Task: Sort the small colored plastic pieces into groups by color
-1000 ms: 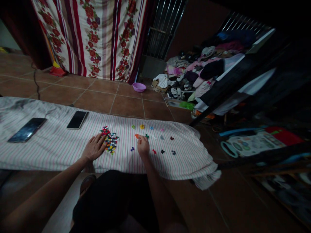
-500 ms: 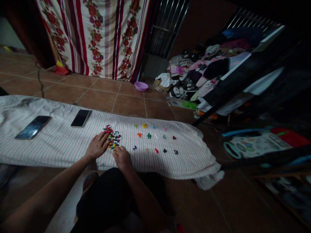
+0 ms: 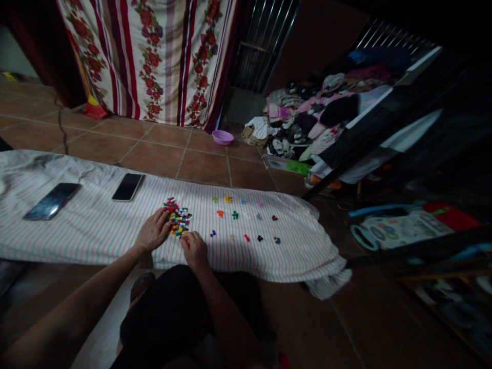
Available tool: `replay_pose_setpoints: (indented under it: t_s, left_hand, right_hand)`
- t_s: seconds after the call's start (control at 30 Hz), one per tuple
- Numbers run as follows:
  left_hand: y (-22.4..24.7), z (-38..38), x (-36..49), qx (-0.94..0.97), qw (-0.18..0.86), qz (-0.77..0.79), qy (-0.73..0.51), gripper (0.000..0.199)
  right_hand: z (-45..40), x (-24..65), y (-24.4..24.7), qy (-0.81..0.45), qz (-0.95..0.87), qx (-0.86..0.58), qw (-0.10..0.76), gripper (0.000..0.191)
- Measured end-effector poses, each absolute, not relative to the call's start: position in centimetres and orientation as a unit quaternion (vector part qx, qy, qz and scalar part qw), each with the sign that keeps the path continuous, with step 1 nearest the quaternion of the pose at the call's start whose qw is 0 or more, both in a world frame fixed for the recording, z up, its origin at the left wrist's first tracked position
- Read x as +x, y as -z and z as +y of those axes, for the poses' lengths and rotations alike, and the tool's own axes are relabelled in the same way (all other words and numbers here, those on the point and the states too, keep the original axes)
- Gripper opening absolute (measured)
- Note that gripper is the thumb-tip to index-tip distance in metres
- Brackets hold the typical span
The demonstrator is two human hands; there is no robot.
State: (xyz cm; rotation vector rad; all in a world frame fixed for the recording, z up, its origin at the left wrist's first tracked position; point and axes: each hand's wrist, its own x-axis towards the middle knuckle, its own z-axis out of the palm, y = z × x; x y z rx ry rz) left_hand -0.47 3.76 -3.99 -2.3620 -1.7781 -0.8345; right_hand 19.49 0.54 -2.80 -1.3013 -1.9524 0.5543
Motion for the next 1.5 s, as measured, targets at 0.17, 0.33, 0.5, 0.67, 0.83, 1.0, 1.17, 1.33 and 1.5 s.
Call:
replay_pose_setpoints:
  t_s: [0.17,0.33,0.5,0.67,0.83,1.0,1.17,1.33,1.5]
  left_hand:
    - [3.8,3.5,-0.6,-0.783,0.051,-0.561,0.265,0.037]
    - [3.4,3.3,-0.6,-0.765,0.080,-0.579,0.270,0.032]
    - [3.6,3.3,-0.7,-0.748,0.066,-0.586,0.303,0.034]
    - [3.9,3.5,-0.7,-0.749,0.068,-0.590,0.295,0.034]
    - [3.9,3.5,-0.5,-0.736,0.077,-0.591,0.322,0.034]
    - [3.3,3.4,-0.3,-0.734,0.070,-0.598,0.314,0.033]
    - [2.8,3.4,-0.4,-0.749,0.071,-0.595,0.281,0.033]
    - [2.8,3.3,-0.4,-0.770,0.099,-0.581,0.244,0.033]
    - [2.6,3.2,-0.3,-0.768,0.089,-0.586,0.240,0.031]
  right_hand:
    - [0.5,19.6,3.1,-0.220,-0.734,-0.515,0.384,0.018]
    - [0.4,19.4,3.4,-0.234,-0.705,-0.533,0.406,0.024]
    - [0.5,19.6,3.1,-0.258,-0.687,-0.542,0.408,0.022]
    - [0.7,20.0,3.2,-0.279,-0.690,-0.524,0.414,0.017]
    - [1.4,20.6,3.0,-0.269,-0.689,-0.525,0.420,0.014]
    - [3.5,22.0,2.4,-0.252,-0.682,-0.533,0.433,0.016]
    - [7.1,23.8,1.9,-0.209,-0.651,-0.569,0.457,0.020]
    - [11.2,25.7,1.7,-0.177,-0.628,-0.603,0.459,0.021]
    - [15.0,27.2,2.0,-0.172,-0.620,-0.627,0.439,0.016]
